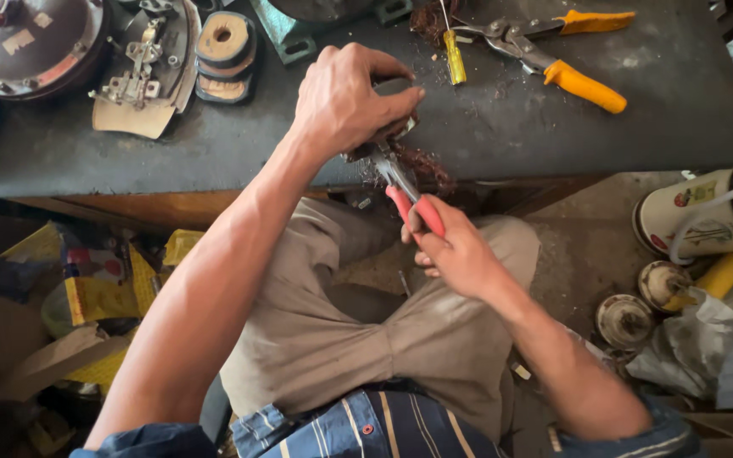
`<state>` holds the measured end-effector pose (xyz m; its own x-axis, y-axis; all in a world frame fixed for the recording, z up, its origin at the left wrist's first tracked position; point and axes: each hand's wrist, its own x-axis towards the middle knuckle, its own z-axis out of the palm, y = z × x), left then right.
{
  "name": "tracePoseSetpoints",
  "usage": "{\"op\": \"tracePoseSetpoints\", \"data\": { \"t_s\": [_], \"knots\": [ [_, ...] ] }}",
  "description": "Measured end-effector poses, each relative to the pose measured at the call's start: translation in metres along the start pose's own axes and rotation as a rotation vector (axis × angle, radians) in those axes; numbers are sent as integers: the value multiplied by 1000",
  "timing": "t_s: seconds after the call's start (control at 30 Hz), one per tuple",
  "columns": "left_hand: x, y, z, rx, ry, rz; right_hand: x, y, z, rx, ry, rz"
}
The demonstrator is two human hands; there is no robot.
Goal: The person uses a screwdriver and pliers to remove copper wire from a motor armature. They pry and pull the wire from the slots, then cut and extract remaining strands, leaving the armature partially stripped.
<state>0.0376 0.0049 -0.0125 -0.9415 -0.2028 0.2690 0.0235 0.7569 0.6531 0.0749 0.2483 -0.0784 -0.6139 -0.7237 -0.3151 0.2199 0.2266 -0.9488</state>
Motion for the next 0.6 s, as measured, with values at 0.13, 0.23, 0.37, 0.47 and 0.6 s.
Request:
{"op": "tracePoseSetpoints", "data": {
  "t_s": [0.13, 0.23, 0.37, 0.47, 0.6],
  "knots": [
    [5, -5, 5, 15, 31, 8, 4, -16, -8, -495, 106, -184],
    [9, -10, 8, -1, 50, 2, 8, -35, -21, -826, 127, -356],
    [12, -17, 4, -60, 109, 10, 8, -48, -29, -972, 149, -284],
    [24, -18, -6, -281, -42, -231, 9, -33, -9, -1274, 323, -376],
    [27, -12, -7, -90, 88, -86, 8, -10, 4, -1242, 465, -575]
  ]
}}
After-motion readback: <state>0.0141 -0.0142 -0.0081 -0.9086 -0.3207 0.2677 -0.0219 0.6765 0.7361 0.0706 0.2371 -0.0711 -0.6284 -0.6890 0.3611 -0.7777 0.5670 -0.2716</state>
